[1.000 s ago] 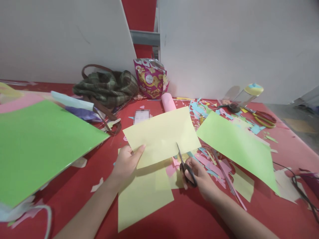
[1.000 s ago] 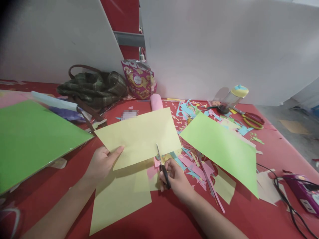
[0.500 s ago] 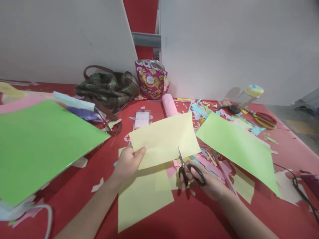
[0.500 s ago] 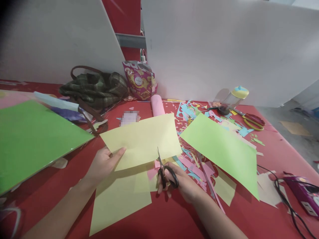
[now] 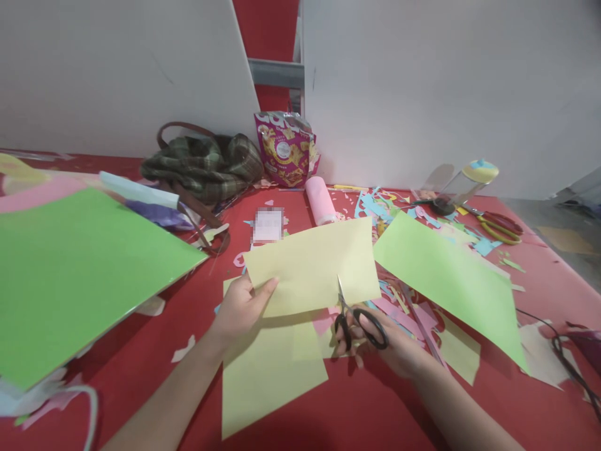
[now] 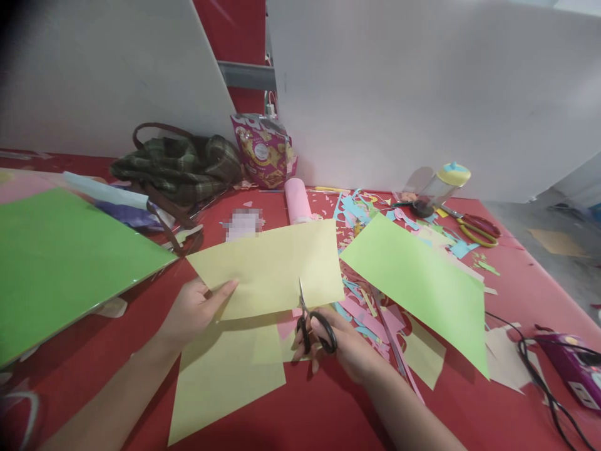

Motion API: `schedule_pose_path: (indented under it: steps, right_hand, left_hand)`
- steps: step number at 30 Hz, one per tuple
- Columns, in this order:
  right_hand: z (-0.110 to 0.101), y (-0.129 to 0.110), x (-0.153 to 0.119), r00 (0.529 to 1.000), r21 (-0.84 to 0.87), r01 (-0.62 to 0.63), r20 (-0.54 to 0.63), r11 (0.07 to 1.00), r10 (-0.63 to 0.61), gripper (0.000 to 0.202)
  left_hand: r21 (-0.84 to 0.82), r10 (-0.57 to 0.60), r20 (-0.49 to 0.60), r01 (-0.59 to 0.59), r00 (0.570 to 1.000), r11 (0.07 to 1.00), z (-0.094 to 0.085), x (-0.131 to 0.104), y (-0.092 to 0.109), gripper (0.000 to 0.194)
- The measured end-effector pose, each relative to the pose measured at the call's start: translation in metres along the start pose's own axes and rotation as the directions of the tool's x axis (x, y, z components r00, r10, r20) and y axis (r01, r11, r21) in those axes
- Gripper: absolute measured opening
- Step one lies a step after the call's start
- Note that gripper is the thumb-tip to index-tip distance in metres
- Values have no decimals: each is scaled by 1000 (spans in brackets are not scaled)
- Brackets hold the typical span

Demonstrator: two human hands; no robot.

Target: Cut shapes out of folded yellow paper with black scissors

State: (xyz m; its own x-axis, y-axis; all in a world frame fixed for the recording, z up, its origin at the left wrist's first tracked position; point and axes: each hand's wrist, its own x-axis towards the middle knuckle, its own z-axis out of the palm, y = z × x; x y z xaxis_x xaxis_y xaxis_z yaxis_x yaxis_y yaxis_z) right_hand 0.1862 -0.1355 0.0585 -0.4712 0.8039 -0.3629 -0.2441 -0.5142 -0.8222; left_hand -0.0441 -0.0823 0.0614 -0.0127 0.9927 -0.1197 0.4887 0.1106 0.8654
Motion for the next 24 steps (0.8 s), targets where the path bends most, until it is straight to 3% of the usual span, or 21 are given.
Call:
schedule_pose_path:
  steps: [6,10,15,19,24]
  right_hand:
    - [-6,5,0,998,117,-55,33,992,51,26]
    - [-2,4,0,999,80,-25,27,996,23,23]
    - [0,7,2,992,32,-74,-95,997,77,22]
    - [0,12,3,989,23,-75,-125,997,77,23]
    - [2,6,3,1000,20,-8,-28,1000,8,25]
  left_hand:
    - [-13,-4,-4,3,1000,1000,1,-1,0,39]
    - [-36,-21,15,21,1000,999,1,-1,0,39]
    - [-7,-32,41,33,999,999,0,-1,3,39]
    - [8,-57,57,56,997,998,-1,-2,6,39]
    - [22,-32,37,31,999,999,0,-1,3,39]
